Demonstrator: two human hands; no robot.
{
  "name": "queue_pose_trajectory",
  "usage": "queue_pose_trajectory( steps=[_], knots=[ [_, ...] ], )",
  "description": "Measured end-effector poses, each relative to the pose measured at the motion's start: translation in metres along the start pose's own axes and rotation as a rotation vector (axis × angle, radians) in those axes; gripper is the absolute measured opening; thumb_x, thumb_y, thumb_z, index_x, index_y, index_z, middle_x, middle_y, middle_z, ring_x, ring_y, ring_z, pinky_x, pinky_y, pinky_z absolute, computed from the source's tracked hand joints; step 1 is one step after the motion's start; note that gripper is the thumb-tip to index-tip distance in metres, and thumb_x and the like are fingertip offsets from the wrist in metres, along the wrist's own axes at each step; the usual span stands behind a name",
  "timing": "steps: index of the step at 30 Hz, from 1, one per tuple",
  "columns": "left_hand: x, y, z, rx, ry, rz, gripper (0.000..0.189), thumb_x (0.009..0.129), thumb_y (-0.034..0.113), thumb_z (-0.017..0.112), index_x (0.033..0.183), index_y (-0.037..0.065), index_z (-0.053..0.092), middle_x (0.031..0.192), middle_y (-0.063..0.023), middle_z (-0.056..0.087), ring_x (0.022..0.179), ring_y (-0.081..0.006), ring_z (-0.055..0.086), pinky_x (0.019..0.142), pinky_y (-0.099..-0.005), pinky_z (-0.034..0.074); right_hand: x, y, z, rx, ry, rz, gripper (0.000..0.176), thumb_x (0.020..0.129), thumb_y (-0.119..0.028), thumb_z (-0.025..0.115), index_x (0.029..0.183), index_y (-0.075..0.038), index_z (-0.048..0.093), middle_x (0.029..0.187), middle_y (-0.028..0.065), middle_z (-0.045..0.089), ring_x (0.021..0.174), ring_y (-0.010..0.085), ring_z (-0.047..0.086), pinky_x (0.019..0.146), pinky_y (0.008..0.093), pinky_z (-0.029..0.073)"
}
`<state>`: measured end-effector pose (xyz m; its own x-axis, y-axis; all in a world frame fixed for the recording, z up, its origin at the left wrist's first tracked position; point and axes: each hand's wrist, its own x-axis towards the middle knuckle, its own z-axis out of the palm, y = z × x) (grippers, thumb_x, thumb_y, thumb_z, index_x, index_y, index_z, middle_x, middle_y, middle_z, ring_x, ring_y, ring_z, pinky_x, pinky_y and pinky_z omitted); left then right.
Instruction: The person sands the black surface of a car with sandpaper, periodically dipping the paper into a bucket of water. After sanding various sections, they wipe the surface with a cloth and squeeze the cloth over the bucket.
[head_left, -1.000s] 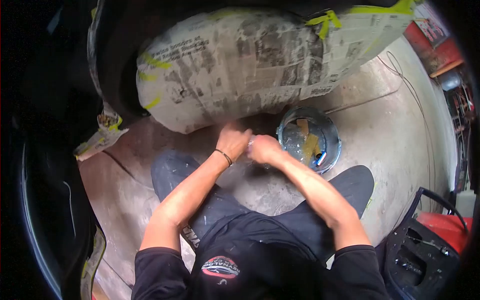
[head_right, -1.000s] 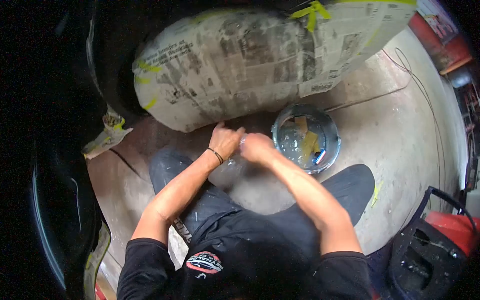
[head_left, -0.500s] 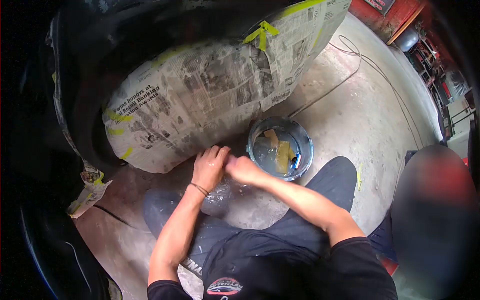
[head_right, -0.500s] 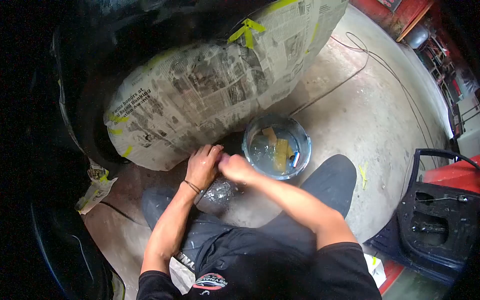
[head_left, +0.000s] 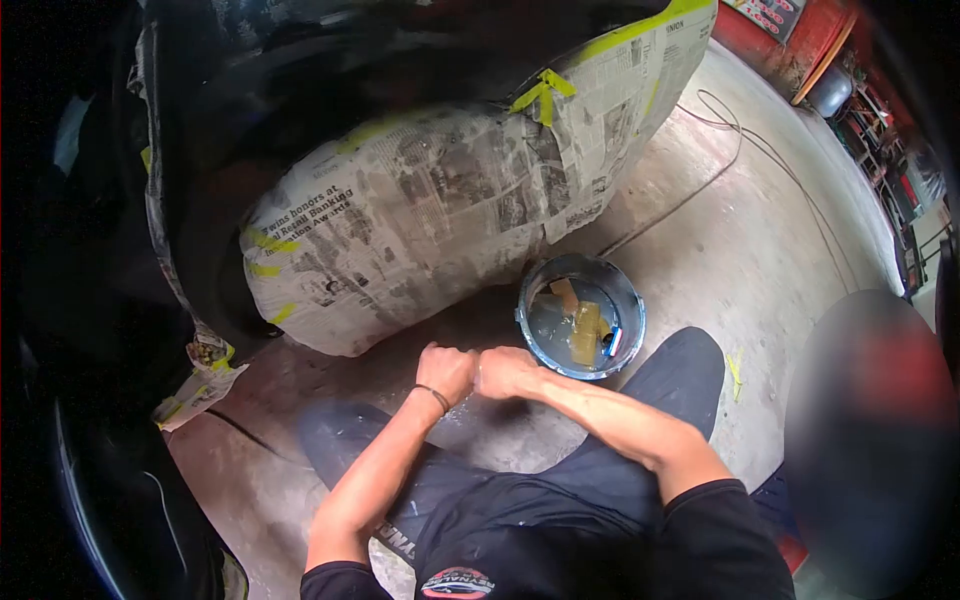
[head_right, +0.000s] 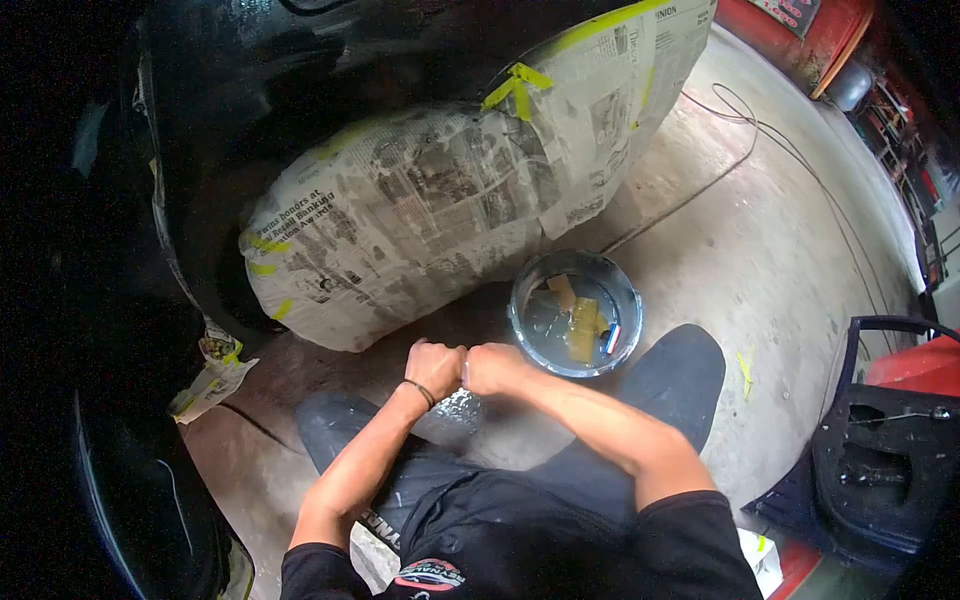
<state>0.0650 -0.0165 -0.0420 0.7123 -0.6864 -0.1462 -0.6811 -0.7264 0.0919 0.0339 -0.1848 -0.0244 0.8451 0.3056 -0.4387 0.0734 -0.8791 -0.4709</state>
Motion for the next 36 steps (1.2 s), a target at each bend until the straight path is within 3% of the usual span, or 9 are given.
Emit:
queue_pose_trajectory(
  steps=[7, 12, 16, 19, 20, 23, 27, 32, 36],
  knots=[
    [0.016, -0.046, -0.002, -0.194, -0.64, -0.173, 0.054, 0.082, 0.041, 0.083, 0.125, 0.008, 0.078, 0.112, -0.0236, 0.079, 0.114, -0.0392, 0.076, 0.098, -0.05, 0.06, 0.013, -0.008, 0.057, -0.156, 0.476, -0.303, 0.025, 0.087, -0.019, 0.069, 0.104, -0.002, 0.062, 0.08, 0.0186, 0.072, 0.077, 0.038, 0.075, 0.064, 0.0518, 0.059],
    [0.002, -0.014, -0.048, -0.471, 0.244, -0.222, 0.07, 0.081, 0.013, 0.082, 0.146, 0.007, 0.059, 0.127, -0.0237, 0.072, 0.115, -0.0431, 0.073, 0.096, -0.0492, 0.061, 0.013, 0.024, 0.024, 0.358, 0.449, -0.128, 0.037, 0.096, -0.037, 0.065, 0.093, -0.001, 0.075, 0.076, 0.0234, 0.073, 0.068, 0.0404, 0.073, 0.067, 0.0528, 0.058],
    [0.007, 0.002, -0.084, -0.448, 0.759, 0.234, 0.066, 0.081, -0.002, 0.077, 0.144, 0.008, 0.061, 0.141, -0.0234, 0.064, 0.121, -0.0403, 0.07, 0.1, -0.0472, 0.06, -0.028, 0.012, -0.079, 1.501, -0.4, 0.103, 0.039, 0.106, -0.042, 0.057, 0.075, -0.021, 0.046, 0.055, -0.0111, 0.032, 0.041, 0.0029, 0.025, 0.039, 0.0235, 0.019],
    [0.005, 0.008, -0.085, -0.41, 0.934, 0.391, 0.069, 0.079, 0.002, 0.082, 0.144, 0.007, 0.06, 0.134, -0.0188, 0.066, 0.117, -0.0377, 0.07, 0.099, -0.0462, 0.06, -0.046, -0.002, -0.092, 1.743, -0.945, 0.023, 0.042, 0.11, -0.043, 0.049, 0.074, -0.024, 0.04, 0.056, -0.0126, 0.032, 0.042, 0.0003, 0.025, 0.037, 0.0183, 0.02],
    [0.004, 0.007, -0.088, -0.313, 1.036, 0.411, 0.056, 0.079, 0.01, 0.085, 0.132, 0.008, 0.068, 0.108, -0.0101, 0.069, 0.097, -0.0298, 0.07, 0.083, -0.0421, 0.059, -0.052, -0.008, -0.09, 1.69, -1.002, -0.065, 0.042, 0.11, -0.043, 0.051, 0.074, -0.024, 0.041, 0.056, -0.0126, 0.031, 0.042, 0.0009, 0.025, 0.038, 0.0196, 0.02],
    [-0.005, 0.01, -0.11, -0.039, 0.978, 0.339, 0.02, 0.08, 0.025, 0.086, 0.081, 0.015, 0.069, 0.069, 0.0005, 0.053, 0.068, -0.0213, 0.057, 0.064, -0.0364, 0.043, -0.062, -0.024, -0.097, 1.262, -0.78, -0.037, 0.045, 0.104, -0.043, 0.064, 0.071, -0.02, 0.044, 0.058, -0.0112, 0.031, 0.045, 0.0055, 0.026, 0.043, 0.0239, 0.022],
    [0.008, -0.003, -0.052, -0.007, 0.692, 0.259, 0.022, 0.083, 0.026, 0.078, 0.071, 0.015, 0.063, 0.064, -0.0049, 0.063, 0.067, -0.0238, 0.062, 0.07, -0.0406, 0.048, -0.015, -0.006, -0.06, 0.402, -0.354, -0.041, 0.027, 0.097, -0.035, 0.071, 0.082, -0.013, 0.072, 0.072, 0.0028, 0.067, 0.064, 0.0211, 0.065, 0.056, 0.0366, 0.05],
    [0.019, -0.019, -0.007, -0.087, -0.161, -0.128, 0.024, 0.075, 0.03, 0.081, 0.085, 0.009, 0.077, 0.088, -0.0175, 0.079, 0.095, -0.0353, 0.078, 0.085, -0.0488, 0.059, 0.028, -0.003, -0.002, -0.178, -0.041, 0.062, 0.028, 0.092, -0.027, 0.068, 0.1, -0.004, 0.083, 0.105, 0.023, 0.081, 0.103, 0.0383, 0.079, 0.087, 0.0509, 0.062],
    [0.024, -0.052, 0.043, -0.226, -0.405, -0.225, 0.03, 0.083, 0.037, 0.078, 0.096, 0.01, 0.083, 0.105, -0.0202, 0.081, 0.105, -0.0372, 0.078, 0.095, -0.05, 0.061, 0.047, 0.0, 0.057, -0.232, 0.431, -0.166, 0.033, 0.089, -0.026, 0.069, 0.113, -0.003, 0.07, 0.084, 0.0198, 0.077, 0.08, 0.0403, 0.078, 0.071, 0.0522, 0.062]
  ],
)
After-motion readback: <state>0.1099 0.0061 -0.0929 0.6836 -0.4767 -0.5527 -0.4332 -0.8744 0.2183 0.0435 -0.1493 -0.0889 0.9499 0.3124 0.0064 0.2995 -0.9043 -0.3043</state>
